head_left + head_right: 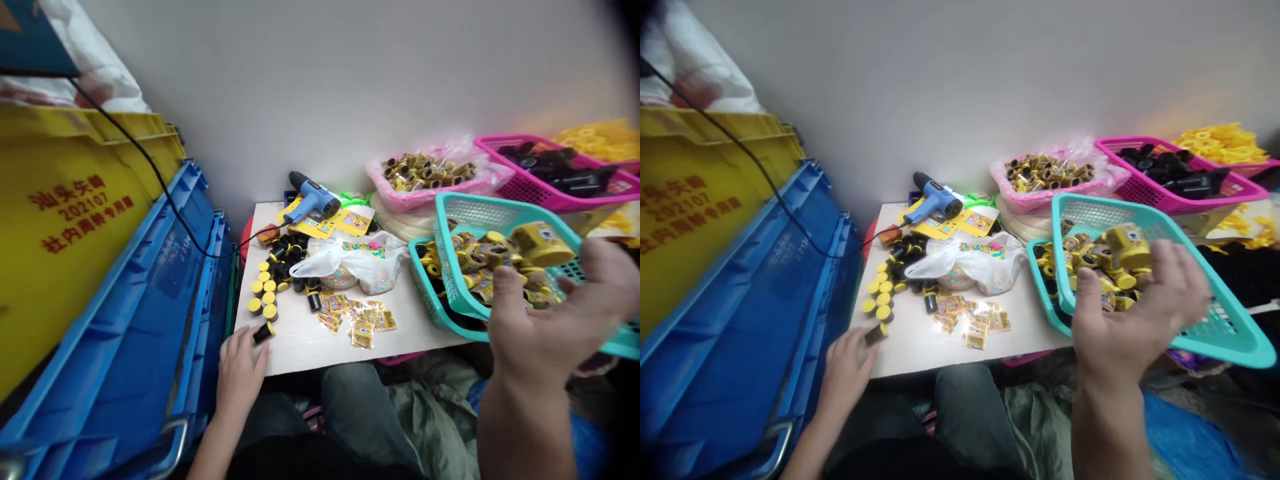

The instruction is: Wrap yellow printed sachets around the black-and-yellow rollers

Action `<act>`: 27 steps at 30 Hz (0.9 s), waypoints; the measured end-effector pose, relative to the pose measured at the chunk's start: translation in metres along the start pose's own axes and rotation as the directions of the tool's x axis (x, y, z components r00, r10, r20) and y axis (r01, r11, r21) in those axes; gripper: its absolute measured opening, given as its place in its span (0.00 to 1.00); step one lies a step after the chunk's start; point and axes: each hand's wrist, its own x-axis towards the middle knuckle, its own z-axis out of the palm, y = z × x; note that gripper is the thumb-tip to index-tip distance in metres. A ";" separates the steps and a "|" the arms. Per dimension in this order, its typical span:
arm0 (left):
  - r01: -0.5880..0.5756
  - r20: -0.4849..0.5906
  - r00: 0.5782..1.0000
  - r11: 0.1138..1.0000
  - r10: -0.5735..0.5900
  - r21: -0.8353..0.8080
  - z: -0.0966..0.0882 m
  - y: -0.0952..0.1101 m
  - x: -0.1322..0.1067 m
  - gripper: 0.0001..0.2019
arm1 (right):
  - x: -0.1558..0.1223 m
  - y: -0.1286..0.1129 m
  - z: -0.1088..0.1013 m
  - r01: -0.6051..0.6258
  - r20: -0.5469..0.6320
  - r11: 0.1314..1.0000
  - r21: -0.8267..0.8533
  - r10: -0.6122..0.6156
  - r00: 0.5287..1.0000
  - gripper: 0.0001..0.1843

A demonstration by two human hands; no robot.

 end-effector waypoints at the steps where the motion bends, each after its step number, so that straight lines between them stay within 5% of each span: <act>1: -0.008 0.025 1.000 0.999 0.006 0.047 0.004 -0.009 -0.001 0.17 | -0.004 0.000 0.008 -0.025 0.014 1.000 0.018 0.025 1.000 0.30; 3: -0.035 0.054 0.998 0.997 0.031 0.074 0.013 -0.017 -0.005 0.18 | -0.029 -0.008 0.035 -0.046 0.233 0.986 0.159 0.008 0.972 0.13; 4: -0.061 0.067 0.996 0.996 0.056 0.069 0.018 -0.016 -0.007 0.18 | -0.047 -0.014 0.052 -0.084 0.427 0.970 0.228 -0.022 0.904 0.10; 6: -0.133 0.097 0.987 0.990 0.128 0.055 0.030 -0.006 -0.009 0.18 | -0.083 -0.026 0.085 -0.105 0.732 0.977 0.186 -0.066 0.678 0.11; 8: -0.205 0.128 0.972 0.977 0.195 0.063 0.042 0.008 -0.007 0.18 | -0.112 -0.033 0.111 -0.074 0.800 0.997 -0.014 0.056 0.597 0.12; 11: -0.245 0.135 0.964 0.964 0.230 0.107 0.059 0.026 0.003 0.20 | -0.133 -0.032 0.130 -0.028 0.796 0.988 -0.154 0.141 0.589 0.11; 16: -0.162 0.055 0.986 0.985 0.159 0.052 0.066 0.039 0.015 0.21 | -0.131 -0.018 0.127 -0.062 0.768 0.992 -0.112 0.125 0.628 0.11; 19: -0.155 -0.005 0.988 0.981 0.156 -0.118 0.055 0.053 0.012 0.18 | -0.123 -0.018 0.112 -0.109 0.726 0.981 0.162 -0.043 0.686 0.11; 22: -0.156 -0.026 0.987 0.923 0.157 -0.351 0.040 0.073 0.007 0.15 | -0.113 -0.028 0.093 -0.141 0.661 0.836 0.530 -0.303 0.687 0.11; 24: -0.028 0.073 0.994 0.846 0.079 -0.532 0.034 0.084 0.005 0.17 | -0.110 -0.040 0.081 -0.210 0.667 0.768 0.605 -0.344 0.661 0.10; 27: 0.248 0.240 0.965 0.664 -0.106 -0.705 0.030 0.087 0.001 0.23 | -0.118 -0.062 0.070 -0.521 0.755 0.632 0.573 -0.162 0.635 0.13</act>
